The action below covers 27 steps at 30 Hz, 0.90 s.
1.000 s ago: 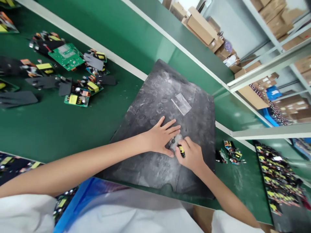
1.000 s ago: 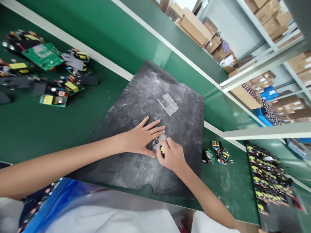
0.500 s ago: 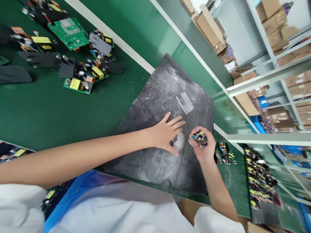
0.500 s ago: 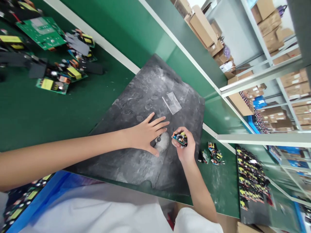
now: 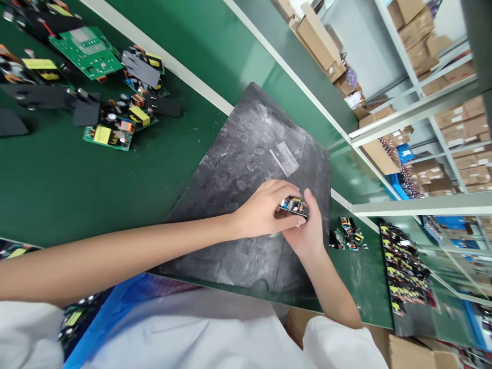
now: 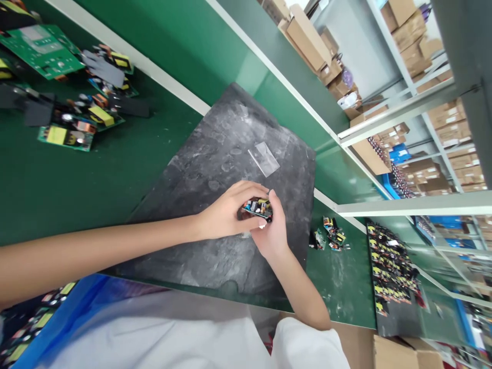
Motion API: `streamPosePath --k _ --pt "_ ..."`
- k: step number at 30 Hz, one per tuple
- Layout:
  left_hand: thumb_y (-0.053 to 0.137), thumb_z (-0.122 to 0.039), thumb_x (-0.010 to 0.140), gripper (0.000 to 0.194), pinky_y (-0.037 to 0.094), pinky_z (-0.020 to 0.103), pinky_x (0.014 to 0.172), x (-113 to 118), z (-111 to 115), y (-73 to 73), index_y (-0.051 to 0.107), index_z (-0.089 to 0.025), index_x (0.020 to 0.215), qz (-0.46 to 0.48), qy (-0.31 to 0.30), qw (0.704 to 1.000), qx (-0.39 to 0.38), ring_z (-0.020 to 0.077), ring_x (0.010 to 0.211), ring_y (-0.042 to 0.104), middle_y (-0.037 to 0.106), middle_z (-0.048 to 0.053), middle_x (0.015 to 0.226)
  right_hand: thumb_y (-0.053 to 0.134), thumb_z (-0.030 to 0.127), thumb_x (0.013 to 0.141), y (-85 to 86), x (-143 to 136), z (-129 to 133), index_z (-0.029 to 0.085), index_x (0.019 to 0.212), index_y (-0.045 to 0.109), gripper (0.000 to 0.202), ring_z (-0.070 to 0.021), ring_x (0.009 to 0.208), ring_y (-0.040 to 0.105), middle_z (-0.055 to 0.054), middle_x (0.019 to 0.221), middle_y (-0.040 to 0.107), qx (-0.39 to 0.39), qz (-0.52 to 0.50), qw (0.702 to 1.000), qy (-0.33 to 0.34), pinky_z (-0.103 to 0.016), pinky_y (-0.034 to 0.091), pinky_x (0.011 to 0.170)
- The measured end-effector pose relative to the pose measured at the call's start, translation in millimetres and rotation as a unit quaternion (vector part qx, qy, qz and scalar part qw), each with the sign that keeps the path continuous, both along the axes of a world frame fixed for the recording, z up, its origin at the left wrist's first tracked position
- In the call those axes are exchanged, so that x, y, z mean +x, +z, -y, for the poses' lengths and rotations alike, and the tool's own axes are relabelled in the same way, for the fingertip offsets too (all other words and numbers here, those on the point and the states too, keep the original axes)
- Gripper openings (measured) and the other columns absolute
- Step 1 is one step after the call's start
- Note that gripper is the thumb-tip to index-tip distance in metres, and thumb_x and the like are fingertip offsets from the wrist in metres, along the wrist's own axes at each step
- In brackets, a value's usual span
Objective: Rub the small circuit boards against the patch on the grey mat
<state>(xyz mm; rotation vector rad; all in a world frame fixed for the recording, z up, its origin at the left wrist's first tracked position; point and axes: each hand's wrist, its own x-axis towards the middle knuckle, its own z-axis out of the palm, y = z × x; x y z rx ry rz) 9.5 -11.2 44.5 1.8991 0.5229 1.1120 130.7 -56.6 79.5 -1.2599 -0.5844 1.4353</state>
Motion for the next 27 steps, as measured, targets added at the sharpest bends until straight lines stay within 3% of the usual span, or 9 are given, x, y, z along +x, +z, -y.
streamPosePath --k 4,7,13,17,24,27 --pt "0.057 -0.043 0.079 0.031 0.037 0.036 0.096 -0.6 -2.7 0.8 0.06 -0.019 0.099 0.018 0.028 0.999 0.011 0.0175 0.104 0.053 0.062 0.005 0.108 0.066 0.058 0.077 5.5 -1.1 4.8 0.021 0.089 0.059 0.04 -0.024 0.08 0.059 -0.003 0.087 0.06 -0.019 -0.013 0.998 0.05 -0.03 0.051 0.055" --pt "0.056 -0.044 0.079 0.029 0.036 0.036 0.095 -0.7 -4.6 -0.5 0.062 -0.019 0.091 0.013 0.052 0.998 0.031 0.017 0.101 0.054 0.063 0.004 0.104 0.068 0.059 0.075 6.6 -2.9 7.6 0.02 0.083 0.059 0.04 -0.0203 0.07 0.057 -0.003 0.083 0.06 -0.029 -0.026 0.997 0.067 -0.026 0.047 0.05" --pt "0.057 -0.047 0.078 0.029 0.033 0.036 0.098 -1.9 -4.0 1.6 0.061 -0.019 0.084 0.001 0.075 0.995 0.073 0.0153 0.096 0.053 0.064 0.002 0.097 0.076 0.05 0.071 8.2 -6.6 6.8 0.019 0.081 0.062 0.036 -0.0179 0.068 0.057 -0.001 0.076 0.06 -0.049 -0.09 0.994 0.037 -0.023 0.047 0.05" --pt "0.059 -0.048 0.076 0.029 0.027 0.039 0.107 -2.3 -1.6 1.6 0.058 -0.019 0.082 -0.017 0.093 0.99 0.103 0.0155 0.099 0.052 0.063 0.001 0.097 0.078 0.036 0.069 11.0 -7.3 4.8 0.018 0.072 0.063 0.024 -0.0143 0.053 0.051 0.002 0.063 0.056 -0.037 -0.097 0.993 0.049 -0.021 0.041 0.04" --pt "0.052 -0.051 0.081 0.034 0.028 0.043 0.108 -1.4 -3.8 -5.5 0.06 -0.018 0.089 -0.045 0.114 0.978 0.167 0.0174 0.102 0.052 0.062 0.004 0.104 0.078 0.037 0.065 1.2 -0.4 0.6 0.018 0.071 0.064 0.024 -0.0131 0.047 0.047 0.003 0.059 0.055 -0.021 -0.064 0.997 0.037 -0.019 0.035 0.033" --pt "0.052 -0.053 0.08 0.039 0.031 0.042 0.106 -2.1 -3.8 -5.9 0.06 -0.017 0.093 -0.034 0.104 0.977 0.184 0.0178 0.1 0.052 0.062 0.005 0.103 0.076 0.035 0.068 -1.7 2.2 2.4 0.018 0.078 0.065 0.023 -0.0145 0.059 0.054 0.002 0.068 0.059 -0.005 -0.05 0.999 0.009 -0.02 0.045 0.043"
